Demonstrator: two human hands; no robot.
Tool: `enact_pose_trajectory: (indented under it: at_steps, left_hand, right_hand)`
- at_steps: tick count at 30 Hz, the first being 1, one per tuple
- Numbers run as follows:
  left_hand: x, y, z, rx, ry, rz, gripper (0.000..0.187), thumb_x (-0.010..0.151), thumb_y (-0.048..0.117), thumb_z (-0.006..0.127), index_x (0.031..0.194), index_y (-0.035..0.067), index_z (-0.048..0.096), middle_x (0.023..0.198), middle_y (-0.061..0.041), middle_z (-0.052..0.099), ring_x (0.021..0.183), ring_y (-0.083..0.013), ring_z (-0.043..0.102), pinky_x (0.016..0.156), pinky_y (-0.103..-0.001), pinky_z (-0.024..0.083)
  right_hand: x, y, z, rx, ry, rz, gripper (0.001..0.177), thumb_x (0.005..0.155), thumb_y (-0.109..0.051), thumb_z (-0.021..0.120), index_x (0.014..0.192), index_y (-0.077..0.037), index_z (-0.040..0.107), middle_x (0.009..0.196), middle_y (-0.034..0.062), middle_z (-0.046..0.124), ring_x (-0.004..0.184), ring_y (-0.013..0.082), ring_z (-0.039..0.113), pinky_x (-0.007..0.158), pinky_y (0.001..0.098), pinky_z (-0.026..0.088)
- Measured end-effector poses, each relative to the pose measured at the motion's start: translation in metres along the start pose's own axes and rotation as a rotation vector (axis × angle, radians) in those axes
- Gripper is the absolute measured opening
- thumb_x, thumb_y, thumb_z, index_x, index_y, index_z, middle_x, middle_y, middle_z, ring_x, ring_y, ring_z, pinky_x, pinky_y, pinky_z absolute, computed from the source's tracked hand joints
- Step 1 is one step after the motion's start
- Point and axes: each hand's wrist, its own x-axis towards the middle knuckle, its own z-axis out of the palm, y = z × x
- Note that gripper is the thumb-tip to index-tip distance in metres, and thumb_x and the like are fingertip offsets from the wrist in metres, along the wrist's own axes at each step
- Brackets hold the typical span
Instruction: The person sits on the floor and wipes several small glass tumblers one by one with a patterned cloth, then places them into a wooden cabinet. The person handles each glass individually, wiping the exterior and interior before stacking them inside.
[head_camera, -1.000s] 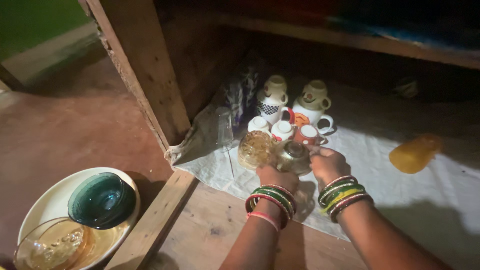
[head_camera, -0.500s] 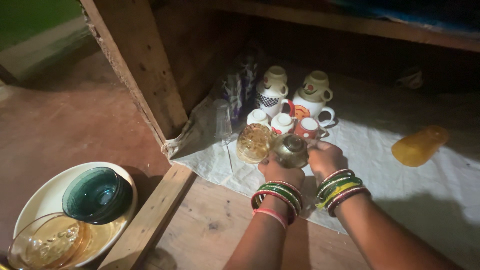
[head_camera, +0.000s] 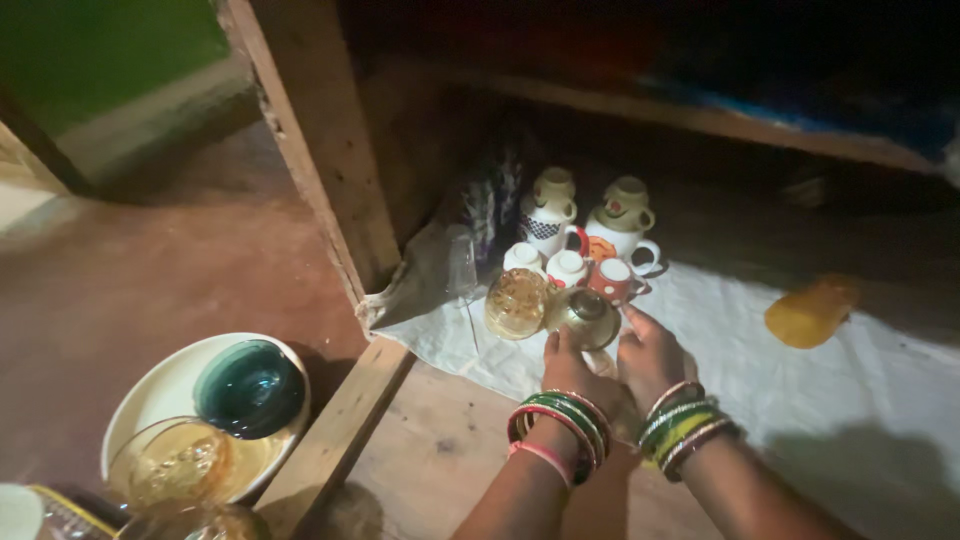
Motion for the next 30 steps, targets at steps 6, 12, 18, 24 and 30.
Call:
enact_pose_trajectory:
  at_steps: [6, 12, 18, 24, 30]
  left_hand:
    - [-0.065, 0.041, -0.042, 0.441, -0.021, 0.301, 0.118, 0.07, 0.017, 0.078, 0.16, -0.001, 0.004, 0.166, -0.026, 0.011, 0.158, -0.0347, 0.01, 0.128, -0.041, 0.016]
    - [-0.127, 0.08, -0.081, 0.456, -0.058, 0.148, 0.097, 0.089, 0.028, 0.062, 0.164, 0.014, 0.002, 0.173, -0.008, 0.005, 0.158, -0.0368, 0.001, 0.122, -0.056, 0.018]
    - [-0.183, 0.092, -0.124, 0.605, 0.04, 0.192, 0.099, 0.087, 0.027, 0.064, 0.164, 0.015, 0.004, 0.173, -0.008, 0.005, 0.158, -0.0357, 0.004, 0.122, -0.057, 0.018]
    - [-0.237, 0.092, -0.173, 0.728, 0.091, 0.192, 0.111, 0.079, 0.017, 0.074, 0.164, 0.012, 0.002, 0.172, -0.01, 0.005, 0.157, -0.037, 0.004, 0.123, -0.053, 0.018]
    - [-0.291, 0.077, -0.23, 0.838, 0.039, 0.105, 0.13, 0.071, 0.023, 0.087, 0.163, 0.015, -0.005, 0.172, -0.007, -0.003, 0.157, -0.0339, -0.001, 0.125, -0.049, 0.016]
  right_hand:
    - [-0.039, -0.001, 0.001, 0.359, 0.06, -0.322, 0.049, 0.088, -0.007, 0.054, 0.136, -0.007, 0.061, 0.128, 0.0175, 0.069, 0.116, 0.0306, 0.07, 0.097, 0.0376, 0.051]
    - [-0.092, -0.042, -0.031, 0.206, 0.08, -0.567, 0.043, 0.092, -0.003, 0.053, 0.135, -0.005, 0.062, 0.139, 0.0161, 0.064, 0.13, 0.0295, 0.059, 0.108, 0.0365, 0.045]
    - [-0.141, -0.1, -0.06, 0.259, -0.029, -0.724, 0.047, 0.093, -0.002, 0.049, 0.14, -0.001, 0.057, 0.145, 0.0175, 0.059, 0.138, 0.029, 0.054, 0.113, 0.0363, 0.04]
    - [-0.201, -0.153, -0.07, 0.188, -0.029, -0.813, 0.047, 0.093, -0.004, 0.05, 0.14, -0.002, 0.057, 0.144, 0.0174, 0.059, 0.137, 0.0305, 0.053, 0.115, 0.0371, 0.039]
    - [-0.248, -0.189, -0.052, 0.122, -0.065, -0.865, 0.046, 0.093, -0.005, 0.053, 0.139, -0.003, 0.058, 0.146, 0.0176, 0.055, 0.137, 0.0344, 0.049, 0.113, 0.0421, 0.034]
